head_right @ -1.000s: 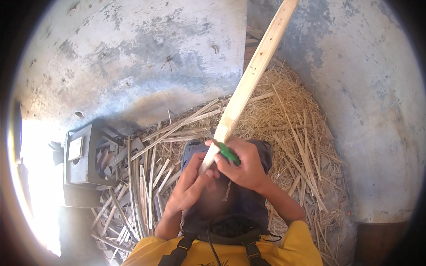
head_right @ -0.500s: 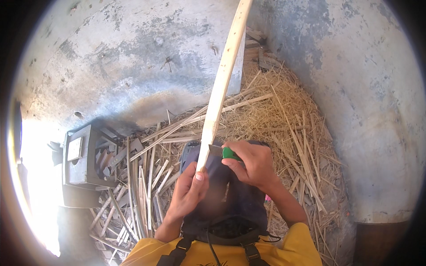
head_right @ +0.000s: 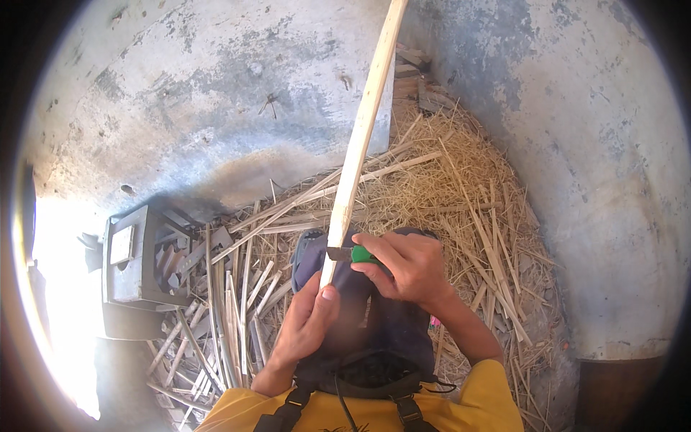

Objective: The person carves a piece of wood using a machete and a smaller utility knife. The person first uses a large blade to shave down the sides of the wood piece and then uses a smaller green-handled knife to refine the shape and remove smaller shavings while sitting on a floor covered in wood scraps.

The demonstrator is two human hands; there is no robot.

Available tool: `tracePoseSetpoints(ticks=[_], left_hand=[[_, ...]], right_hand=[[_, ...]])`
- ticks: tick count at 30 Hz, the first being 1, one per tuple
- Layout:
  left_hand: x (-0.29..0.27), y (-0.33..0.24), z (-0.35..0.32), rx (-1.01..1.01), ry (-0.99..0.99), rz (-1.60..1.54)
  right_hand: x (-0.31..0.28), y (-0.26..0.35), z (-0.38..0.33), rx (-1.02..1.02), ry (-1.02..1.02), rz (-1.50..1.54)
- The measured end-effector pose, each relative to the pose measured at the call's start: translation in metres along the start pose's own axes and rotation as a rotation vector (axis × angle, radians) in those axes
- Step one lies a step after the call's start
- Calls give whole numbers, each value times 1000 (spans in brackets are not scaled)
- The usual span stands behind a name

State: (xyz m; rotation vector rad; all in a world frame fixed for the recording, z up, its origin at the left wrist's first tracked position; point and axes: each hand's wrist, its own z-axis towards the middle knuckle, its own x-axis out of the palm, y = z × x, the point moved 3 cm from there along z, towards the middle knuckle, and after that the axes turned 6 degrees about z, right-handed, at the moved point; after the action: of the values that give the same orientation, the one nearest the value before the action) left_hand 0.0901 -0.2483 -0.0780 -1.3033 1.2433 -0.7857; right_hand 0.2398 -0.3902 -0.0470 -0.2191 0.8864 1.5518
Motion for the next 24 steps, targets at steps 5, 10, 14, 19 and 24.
tracePoseSetpoints(ticks=[5, 10, 14, 19, 24], left_hand=[[-1, -2, -4, -29, 25, 5], [-1, -3, -5, -10, 28, 5], [2, 3, -5, -16, 63, -100], [1, 9, -8, -17, 76, -153], [0, 12, -9, 18, -5, -88]], right_hand=[[-1, -2, -3, -33, -39, -99], [2, -3, -3, -49, -74, -128], [6, -3, -5, -16, -91, -147], [13, -4, -8, -4, -102, -136], [16, -4, -6, 21, -61, -140]])
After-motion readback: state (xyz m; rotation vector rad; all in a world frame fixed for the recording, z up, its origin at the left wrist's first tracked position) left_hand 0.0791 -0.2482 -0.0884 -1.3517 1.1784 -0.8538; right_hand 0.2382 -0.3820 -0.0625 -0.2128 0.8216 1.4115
